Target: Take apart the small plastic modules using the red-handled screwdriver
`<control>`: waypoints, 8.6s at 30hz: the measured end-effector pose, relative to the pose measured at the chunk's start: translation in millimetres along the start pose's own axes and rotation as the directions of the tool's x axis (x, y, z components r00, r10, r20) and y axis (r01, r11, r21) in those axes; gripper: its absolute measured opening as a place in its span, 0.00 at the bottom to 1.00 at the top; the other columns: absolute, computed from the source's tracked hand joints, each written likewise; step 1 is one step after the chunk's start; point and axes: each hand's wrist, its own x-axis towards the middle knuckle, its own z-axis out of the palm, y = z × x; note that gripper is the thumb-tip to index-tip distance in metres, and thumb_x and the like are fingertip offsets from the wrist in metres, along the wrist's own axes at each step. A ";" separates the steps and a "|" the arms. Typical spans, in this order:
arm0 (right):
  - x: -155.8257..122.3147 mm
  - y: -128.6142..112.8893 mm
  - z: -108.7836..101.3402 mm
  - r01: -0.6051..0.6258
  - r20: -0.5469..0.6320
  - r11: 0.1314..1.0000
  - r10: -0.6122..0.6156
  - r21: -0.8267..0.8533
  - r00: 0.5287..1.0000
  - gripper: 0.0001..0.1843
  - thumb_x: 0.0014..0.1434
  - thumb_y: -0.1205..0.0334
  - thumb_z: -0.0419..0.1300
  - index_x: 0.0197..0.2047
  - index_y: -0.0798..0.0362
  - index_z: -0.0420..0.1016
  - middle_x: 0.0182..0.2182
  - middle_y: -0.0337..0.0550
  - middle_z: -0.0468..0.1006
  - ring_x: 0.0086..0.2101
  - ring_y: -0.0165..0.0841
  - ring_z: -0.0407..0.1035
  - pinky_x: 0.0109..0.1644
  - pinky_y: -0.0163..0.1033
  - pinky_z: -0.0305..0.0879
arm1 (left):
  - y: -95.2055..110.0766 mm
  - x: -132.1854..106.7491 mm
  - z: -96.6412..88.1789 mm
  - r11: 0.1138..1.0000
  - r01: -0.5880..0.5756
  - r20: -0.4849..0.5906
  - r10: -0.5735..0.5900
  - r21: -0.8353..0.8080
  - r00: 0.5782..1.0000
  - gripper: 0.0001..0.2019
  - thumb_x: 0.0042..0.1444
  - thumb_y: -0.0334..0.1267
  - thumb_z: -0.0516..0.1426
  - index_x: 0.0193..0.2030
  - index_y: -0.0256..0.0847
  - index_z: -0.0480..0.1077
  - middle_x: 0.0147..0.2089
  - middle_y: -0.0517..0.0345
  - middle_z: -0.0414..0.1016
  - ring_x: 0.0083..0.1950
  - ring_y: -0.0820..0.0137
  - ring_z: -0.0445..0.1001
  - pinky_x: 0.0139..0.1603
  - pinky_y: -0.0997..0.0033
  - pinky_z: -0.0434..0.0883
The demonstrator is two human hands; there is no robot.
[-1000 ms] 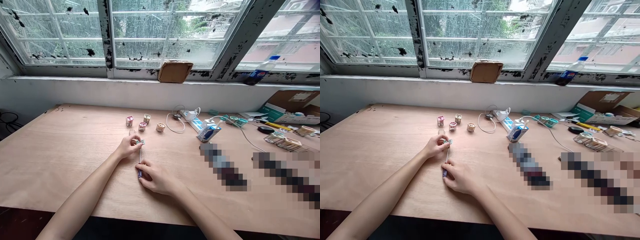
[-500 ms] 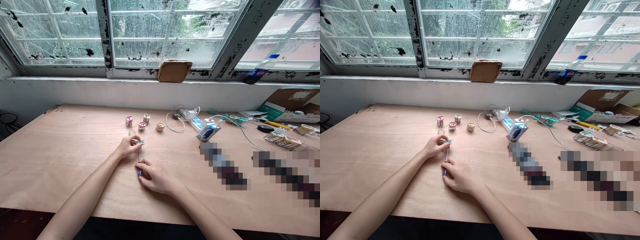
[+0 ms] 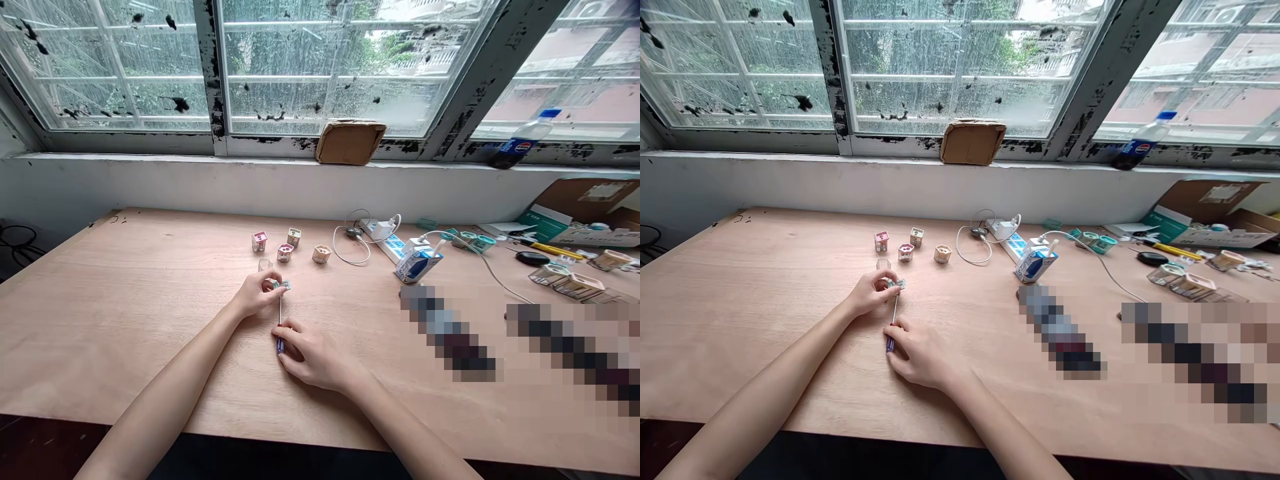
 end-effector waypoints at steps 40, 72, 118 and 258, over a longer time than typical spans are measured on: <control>-2.5 -5.5 -2.3 -0.009 -0.035 0.997 0.006 -0.080 0.999 0.14 0.59 0.70 0.54 0.47 0.51 0.73 0.41 0.43 0.74 0.30 0.30 0.65 0.36 0.35 0.62 | 2.8 -0.5 0.3 0.999 -0.039 -0.022 0.040 0.031 0.999 0.13 0.56 0.46 0.62 0.38 0.39 0.69 0.28 0.64 0.70 0.25 0.77 0.68 0.26 0.79 0.64; -68.1 56.1 -27.1 -0.255 -0.301 0.952 0.197 -0.170 0.933 0.16 0.70 0.57 0.49 0.54 0.48 0.73 0.43 0.47 0.78 0.35 0.36 0.76 0.36 0.38 0.71 | -0.3 -1.3 -0.2 0.976 -0.166 -0.153 0.187 0.140 0.970 0.07 0.55 0.37 0.63 0.39 0.40 0.72 0.36 0.58 0.76 0.31 0.75 0.73 0.30 0.78 0.71; -3.8 61.3 -69.4 0.118 -0.672 0.819 0.369 0.562 0.642 0.17 0.59 0.46 0.67 0.40 0.51 0.74 0.30 0.45 0.84 0.28 0.38 0.80 0.32 0.46 0.81 | 11.4 -3.3 14.0 0.841 -0.372 0.252 0.290 0.394 0.923 0.03 0.58 0.33 0.60 0.39 0.42 0.73 0.45 0.53 0.77 0.37 0.71 0.75 0.40 0.72 0.72; -13.0 54.2 -78.4 -0.238 -0.436 0.970 0.197 -0.042 0.878 0.11 0.65 0.58 0.57 0.31 0.50 0.68 0.23 0.39 0.77 0.23 0.32 0.69 0.28 0.36 0.57 | 31.0 -1.5 19.0 0.681 -0.437 0.377 0.247 0.588 0.893 0.02 0.61 0.32 0.58 0.41 0.42 0.69 0.40 0.55 0.78 0.40 0.66 0.76 0.41 0.68 0.70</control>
